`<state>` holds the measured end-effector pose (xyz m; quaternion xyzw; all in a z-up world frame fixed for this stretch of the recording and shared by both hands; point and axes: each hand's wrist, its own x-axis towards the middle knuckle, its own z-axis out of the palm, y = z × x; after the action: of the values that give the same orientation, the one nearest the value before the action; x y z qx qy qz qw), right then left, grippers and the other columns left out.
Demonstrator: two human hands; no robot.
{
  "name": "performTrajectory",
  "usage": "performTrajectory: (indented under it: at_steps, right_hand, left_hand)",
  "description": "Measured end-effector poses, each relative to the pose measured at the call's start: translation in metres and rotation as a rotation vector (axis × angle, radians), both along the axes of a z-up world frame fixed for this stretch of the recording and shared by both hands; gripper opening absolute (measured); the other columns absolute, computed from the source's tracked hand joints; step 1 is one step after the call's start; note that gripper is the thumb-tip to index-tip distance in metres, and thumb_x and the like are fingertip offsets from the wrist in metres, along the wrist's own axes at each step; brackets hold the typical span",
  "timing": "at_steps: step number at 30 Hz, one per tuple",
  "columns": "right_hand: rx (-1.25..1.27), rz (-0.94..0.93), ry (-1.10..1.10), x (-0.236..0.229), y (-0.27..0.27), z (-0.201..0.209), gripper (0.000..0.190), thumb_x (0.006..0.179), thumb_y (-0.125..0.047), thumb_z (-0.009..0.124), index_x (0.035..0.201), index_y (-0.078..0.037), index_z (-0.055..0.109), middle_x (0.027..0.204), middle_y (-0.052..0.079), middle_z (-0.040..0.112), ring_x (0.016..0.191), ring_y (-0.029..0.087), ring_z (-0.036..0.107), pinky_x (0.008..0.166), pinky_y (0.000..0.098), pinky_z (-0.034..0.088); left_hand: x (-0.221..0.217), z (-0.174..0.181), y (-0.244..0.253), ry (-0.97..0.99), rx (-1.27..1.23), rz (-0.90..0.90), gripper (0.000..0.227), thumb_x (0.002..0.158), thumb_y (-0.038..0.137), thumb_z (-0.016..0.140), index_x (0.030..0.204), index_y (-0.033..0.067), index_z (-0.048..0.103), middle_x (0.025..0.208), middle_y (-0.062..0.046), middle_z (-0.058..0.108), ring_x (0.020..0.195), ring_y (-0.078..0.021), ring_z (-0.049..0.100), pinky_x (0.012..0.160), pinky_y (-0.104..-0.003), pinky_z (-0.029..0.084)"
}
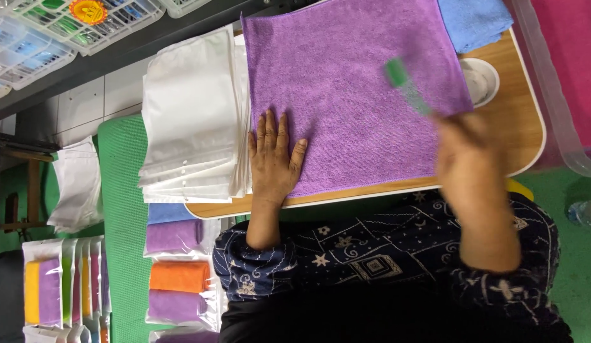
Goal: Brushing, folding, and packaging microfiber towels into plastic sleeves.
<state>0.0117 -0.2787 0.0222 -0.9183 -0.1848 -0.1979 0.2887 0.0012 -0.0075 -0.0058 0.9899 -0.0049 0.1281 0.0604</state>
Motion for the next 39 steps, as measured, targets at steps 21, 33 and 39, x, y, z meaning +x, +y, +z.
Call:
performTrajectory:
  at_steps: [21, 33, 39]
  right_hand:
    - [-0.072, 0.026, 0.064, -0.016, 0.023, -0.001, 0.037, 0.074, -0.004, 0.051, 0.104, -0.023, 0.059, 0.087, 0.004, 0.053, 0.08, 0.025, 0.057, 0.065, 0.0352, 0.048]
    - [-0.098, -0.068, 0.117, 0.005, 0.011, 0.004, 0.037, 0.081, 0.006, 0.046, 0.111, -0.011, 0.058, 0.092, 0.016, 0.055, 0.066, 0.031, 0.053, 0.046, 0.0396, 0.042]
    - [-0.087, -0.246, -0.132, 0.009, -0.03, -0.011, 0.029, 0.089, 0.005, 0.051, 0.113, -0.001, 0.065, 0.096, 0.014, 0.054, 0.082, 0.031, 0.054, 0.063, 0.0393, 0.043]
  left_hand:
    - [-0.035, 0.025, -0.012, 0.121, 0.098, 0.02, 0.072, 0.075, 0.061, 0.037, 0.126, 0.0108, 0.033, 0.126, -0.019, 0.035, 0.118, -0.0334, 0.033, 0.092, -0.054, 0.023]
    - [-0.005, 0.002, -0.012, -0.073, 0.089, -0.007, 0.057, 0.086, 0.049, 0.022, 0.131, 0.0146, 0.025, 0.136, -0.014, 0.021, 0.126, -0.0323, 0.022, 0.1, -0.05, 0.02]
    - [-0.001, 0.01, -0.007, -0.225, 0.063, 0.161, 0.044, 0.085, 0.033, 0.032, 0.121, 0.0093, 0.041, 0.117, -0.016, 0.048, 0.102, -0.0308, 0.048, 0.079, -0.044, 0.038]
